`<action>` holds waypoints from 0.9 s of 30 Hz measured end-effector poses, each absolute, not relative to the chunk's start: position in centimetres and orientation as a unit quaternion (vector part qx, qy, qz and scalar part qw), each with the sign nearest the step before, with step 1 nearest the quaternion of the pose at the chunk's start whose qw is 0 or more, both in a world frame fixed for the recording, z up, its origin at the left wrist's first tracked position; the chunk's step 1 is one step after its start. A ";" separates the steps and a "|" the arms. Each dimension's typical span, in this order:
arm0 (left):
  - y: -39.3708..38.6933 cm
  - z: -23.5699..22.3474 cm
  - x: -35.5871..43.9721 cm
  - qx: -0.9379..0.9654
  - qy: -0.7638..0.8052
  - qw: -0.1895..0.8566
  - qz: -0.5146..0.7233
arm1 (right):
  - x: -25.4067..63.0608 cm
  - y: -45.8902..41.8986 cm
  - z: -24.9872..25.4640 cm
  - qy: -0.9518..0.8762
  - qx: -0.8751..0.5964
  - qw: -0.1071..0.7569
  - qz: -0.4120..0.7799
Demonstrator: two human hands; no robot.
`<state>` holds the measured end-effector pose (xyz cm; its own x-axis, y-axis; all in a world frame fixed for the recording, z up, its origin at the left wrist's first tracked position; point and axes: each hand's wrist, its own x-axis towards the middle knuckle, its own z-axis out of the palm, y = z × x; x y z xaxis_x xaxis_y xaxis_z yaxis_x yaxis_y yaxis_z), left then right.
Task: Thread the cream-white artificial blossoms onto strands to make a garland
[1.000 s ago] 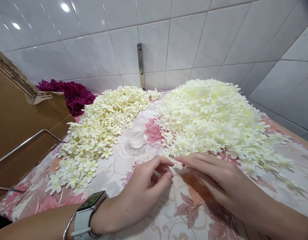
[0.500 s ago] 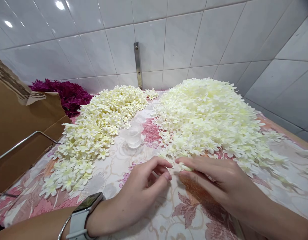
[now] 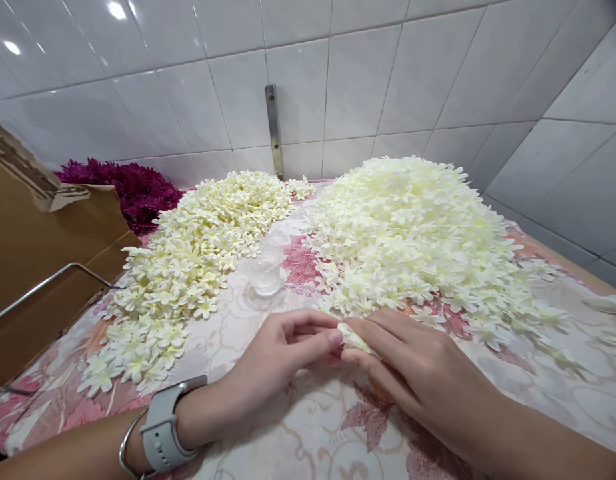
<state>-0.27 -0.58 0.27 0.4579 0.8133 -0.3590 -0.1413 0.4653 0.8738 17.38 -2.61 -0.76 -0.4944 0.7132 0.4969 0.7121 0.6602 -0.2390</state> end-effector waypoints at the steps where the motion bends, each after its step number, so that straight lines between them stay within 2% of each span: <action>1: -0.5 0.3 -0.3 0.396 0.424 0.744 0.331 | 17.2 -2.7 -0.9 -0.866 -0.410 0.285 -0.017; 8: -0.6 0.3 -0.3 0.372 0.410 0.764 0.331 | 16.8 -2.9 -1.2 -0.870 -0.403 0.280 -0.041; 14: -0.5 0.1 -0.3 0.359 0.422 0.745 0.370 | 17.5 -2.2 -0.8 -0.850 -0.429 0.306 0.015; 19: -0.4 0.5 -0.2 0.405 0.456 0.700 0.372 | 18.4 -1.1 -0.2 -0.813 -0.450 0.361 -0.084; 24: -0.7 0.5 -0.1 0.436 0.438 0.698 0.361 | 17.0 -2.2 -0.1 -0.855 -0.382 0.346 0.052; 27: -0.8 0.2 -0.2 0.452 0.404 0.714 0.349 | 16.6 -2.5 -0.3 -0.817 -0.424 0.361 0.148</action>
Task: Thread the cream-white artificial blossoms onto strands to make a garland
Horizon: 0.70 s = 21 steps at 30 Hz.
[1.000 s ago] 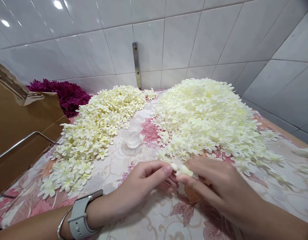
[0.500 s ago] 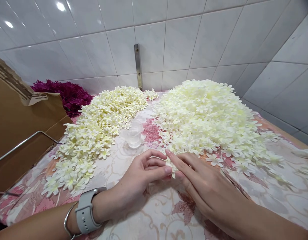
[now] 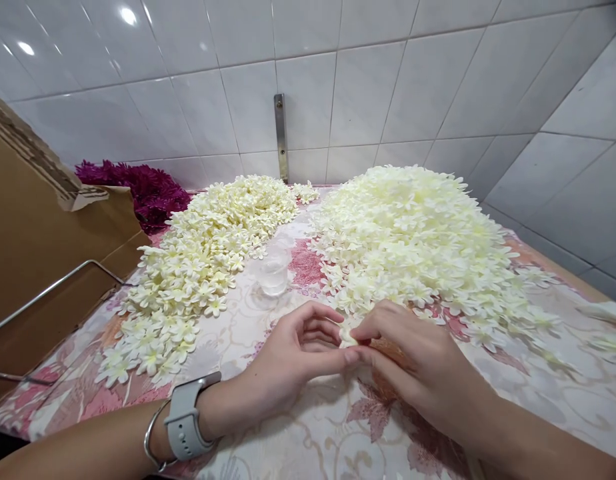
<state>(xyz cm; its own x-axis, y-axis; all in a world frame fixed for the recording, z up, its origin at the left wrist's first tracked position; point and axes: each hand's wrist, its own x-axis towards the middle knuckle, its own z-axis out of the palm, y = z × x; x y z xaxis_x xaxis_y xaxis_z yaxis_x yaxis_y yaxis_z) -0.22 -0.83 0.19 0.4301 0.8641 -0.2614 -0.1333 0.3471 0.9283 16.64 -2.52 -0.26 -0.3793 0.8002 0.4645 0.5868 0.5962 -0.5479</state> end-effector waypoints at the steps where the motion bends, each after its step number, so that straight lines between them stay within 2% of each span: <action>1: -0.9 0.1 -0.3 0.455 0.398 0.716 0.350 | 16.6 -2.5 -0.3 -0.796 -0.445 0.366 0.185; 6: -0.9 -0.1 -0.4 0.467 0.419 0.679 0.381 | 16.7 -2.4 0.0 -0.719 -0.503 0.348 0.330; 10: -0.8 0.1 -0.2 0.484 0.437 0.649 0.391 | 16.9 -2.3 0.1 -0.713 -0.531 0.319 0.329; 12: -0.7 0.3 -0.2 0.486 0.445 0.644 0.388 | 17.5 -1.9 0.0 -0.726 -0.549 0.321 0.262; 16: -0.7 0.5 -0.4 0.498 0.457 0.614 0.408 | 18.5 -0.8 -0.2 -0.778 -0.508 0.368 -0.009; 18: -1.1 0.5 -0.6 0.536 0.435 0.589 0.419 | 18.3 -0.3 -0.5 -0.834 -0.431 0.336 -0.077; 21: -1.7 0.3 -1.1 0.619 0.392 0.551 0.400 | 17.5 0.9 -1.1 -0.904 -0.353 0.228 -0.077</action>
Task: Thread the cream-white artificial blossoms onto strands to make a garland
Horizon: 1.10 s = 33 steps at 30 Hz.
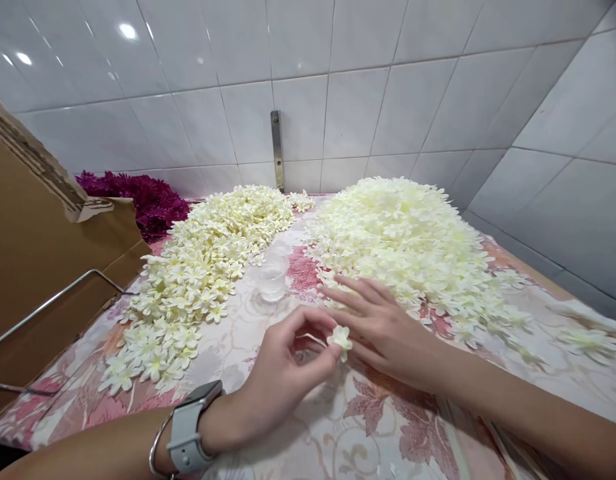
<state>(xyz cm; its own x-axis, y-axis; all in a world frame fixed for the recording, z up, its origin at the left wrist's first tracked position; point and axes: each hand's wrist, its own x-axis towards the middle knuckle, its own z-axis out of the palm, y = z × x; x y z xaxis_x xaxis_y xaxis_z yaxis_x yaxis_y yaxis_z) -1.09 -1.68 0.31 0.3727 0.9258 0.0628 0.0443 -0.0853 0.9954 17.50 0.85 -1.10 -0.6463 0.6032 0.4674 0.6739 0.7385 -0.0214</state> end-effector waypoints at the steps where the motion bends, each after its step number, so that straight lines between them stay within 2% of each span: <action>1: -1.8 0.2 -1.2 0.640 0.384 0.542 0.388 | 17.4 1.5 -1.3 -0.912 -0.351 0.198 -0.077; 5: -2.0 -0.2 -1.4 0.655 0.388 0.539 0.361 | 18.8 5.2 -1.7 -0.886 -0.423 0.135 -0.134; 9: -1.5 -0.8 -1.2 0.624 0.401 0.557 0.373 | 21.1 8.4 -1.6 -0.877 -0.433 0.082 -0.192; 18: -0.7 -0.8 -0.3 0.571 0.421 0.572 0.412 | 19.8 10.5 -0.1 -0.873 -0.441 0.068 -0.197; 21: 0.0 -0.1 0.3 0.529 0.443 0.587 0.423 | 19.1 8.4 1.5 -0.883 -0.428 0.113 -0.155; 25: 0.3 0.0 1.1 0.494 0.432 0.617 0.435 | 18.1 3.7 1.9 -0.873 -0.400 0.272 -0.063; 27: 0.1 -0.3 1.2 0.498 0.409 0.624 0.442 | 17.7 1.4 1.1 -0.861 -0.392 0.324 0.001; 33: -0.1 -1.6 1.1 0.515 0.416 0.618 0.425 | 17.1 -1.4 -1.1 -0.867 -0.345 0.361 -0.004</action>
<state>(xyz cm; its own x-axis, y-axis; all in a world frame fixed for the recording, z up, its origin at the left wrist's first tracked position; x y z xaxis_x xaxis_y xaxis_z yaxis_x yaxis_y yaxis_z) 1.06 -0.08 -1.58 0.2930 0.9530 -0.0774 -0.0964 0.1100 0.9893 17.11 -1.38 -1.13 -0.5021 0.5940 0.6286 0.6004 0.7625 -0.2410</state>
